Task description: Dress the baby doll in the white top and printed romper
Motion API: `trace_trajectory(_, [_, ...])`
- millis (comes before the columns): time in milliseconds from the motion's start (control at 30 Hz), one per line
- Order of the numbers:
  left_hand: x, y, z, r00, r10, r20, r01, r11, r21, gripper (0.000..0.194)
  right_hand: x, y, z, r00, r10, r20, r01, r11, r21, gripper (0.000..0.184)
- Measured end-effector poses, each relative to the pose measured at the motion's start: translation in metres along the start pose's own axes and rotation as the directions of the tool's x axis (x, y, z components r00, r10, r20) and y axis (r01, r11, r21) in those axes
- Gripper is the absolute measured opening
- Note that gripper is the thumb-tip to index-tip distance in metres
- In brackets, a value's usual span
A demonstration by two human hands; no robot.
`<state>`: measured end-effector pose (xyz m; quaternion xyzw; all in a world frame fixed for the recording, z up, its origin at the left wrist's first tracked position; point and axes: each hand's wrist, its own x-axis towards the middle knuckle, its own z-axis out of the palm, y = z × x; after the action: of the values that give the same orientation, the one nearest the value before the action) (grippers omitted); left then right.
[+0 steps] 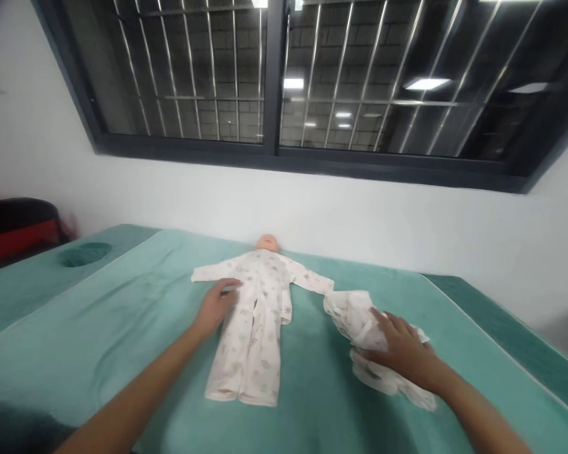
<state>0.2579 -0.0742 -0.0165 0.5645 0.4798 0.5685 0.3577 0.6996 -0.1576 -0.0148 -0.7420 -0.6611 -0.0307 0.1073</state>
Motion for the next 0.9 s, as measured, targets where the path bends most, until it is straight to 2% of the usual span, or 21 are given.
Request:
trace_trajectory(67, [0.011,-0.003,0.005,0.997,0.078,0.023,-0.079,0.996,0.034,0.024,0.012,-0.012,-0.02,0.999,0.003,0.053,-0.003,1.0,0.002,0.088])
trace_trajectory(100, [0.018,-0.004,0.01,0.993,0.117,0.03,-0.118,0.992,0.046,0.025,0.019,-0.026,-0.028,0.999,0.02,0.04,-0.02,1.0,-0.002,0.083])
trace_trajectory(133, [0.026,-0.006,0.015,0.988,0.152,0.034,-0.153,0.987,0.053,0.026,0.025,-0.044,-0.035,0.999,0.038,0.009,-0.039,0.999,0.008,0.076])
trace_trajectory(200, [0.041,-0.01,0.027,0.978,0.204,0.051,-0.208,0.975,0.077,0.03,0.037,-0.09,-0.037,0.998,-0.007,-0.07,0.011,0.998,0.063,0.062])
trace_trajectory(267, [0.049,-0.018,0.04,0.968,0.235,0.085,-0.244,0.963,0.115,0.037,0.05,-0.138,-0.027,0.983,-0.087,-0.164,0.103,0.99,0.092,0.052])
trace_trajectory(367, [0.045,-0.035,0.05,0.961,0.234,0.146,-0.256,0.954,0.157,0.047,0.069,-0.192,0.009,0.945,-0.243,-0.221,0.302,0.907,0.293,0.041])
trace_trajectory(433, [0.035,-0.047,0.047,0.969,0.182,0.167,-0.209,0.965,0.156,0.052,0.075,-0.211,0.038,0.954,-0.189,-0.232,0.275,0.86,0.43,0.04])
trace_trajectory(500, [0.026,-0.056,0.039,0.983,0.085,0.16,-0.105,0.987,0.119,0.057,0.074,-0.218,0.065,0.96,-0.147,-0.239,0.245,0.855,0.457,0.037])
trace_trajectory(567, [0.021,-0.06,0.031,0.991,-0.005,0.137,-0.002,0.999,0.05,0.061,0.068,-0.216,0.085,0.958,-0.198,-0.209,0.265,0.888,0.376,0.035])
trace_trajectory(633, [0.02,-0.06,0.025,0.992,-0.05,0.118,0.054,0.998,-0.026,0.059,0.062,-0.211,0.096,0.958,-0.248,-0.141,0.278,0.923,0.266,0.038])
trace_trajectory(733, [0.022,-0.051,0.021,0.989,-0.146,0.022,0.147,0.982,-0.12,0.052,0.06,-0.2,0.098,0.967,-0.218,-0.132,0.244,0.944,0.222,0.039])
trace_trajectory(833, [0.021,-0.041,0.018,0.966,-0.242,-0.086,0.223,0.956,-0.193,0.042,0.049,-0.194,0.088,0.954,-0.201,-0.221,0.272,0.892,0.36,0.04])
trace_trajectory(900, [0.019,-0.037,0.016,0.962,-0.253,-0.105,0.226,0.95,-0.217,0.036,0.028,-0.195,0.078,0.941,-0.186,-0.281,0.308,0.815,0.491,0.035])
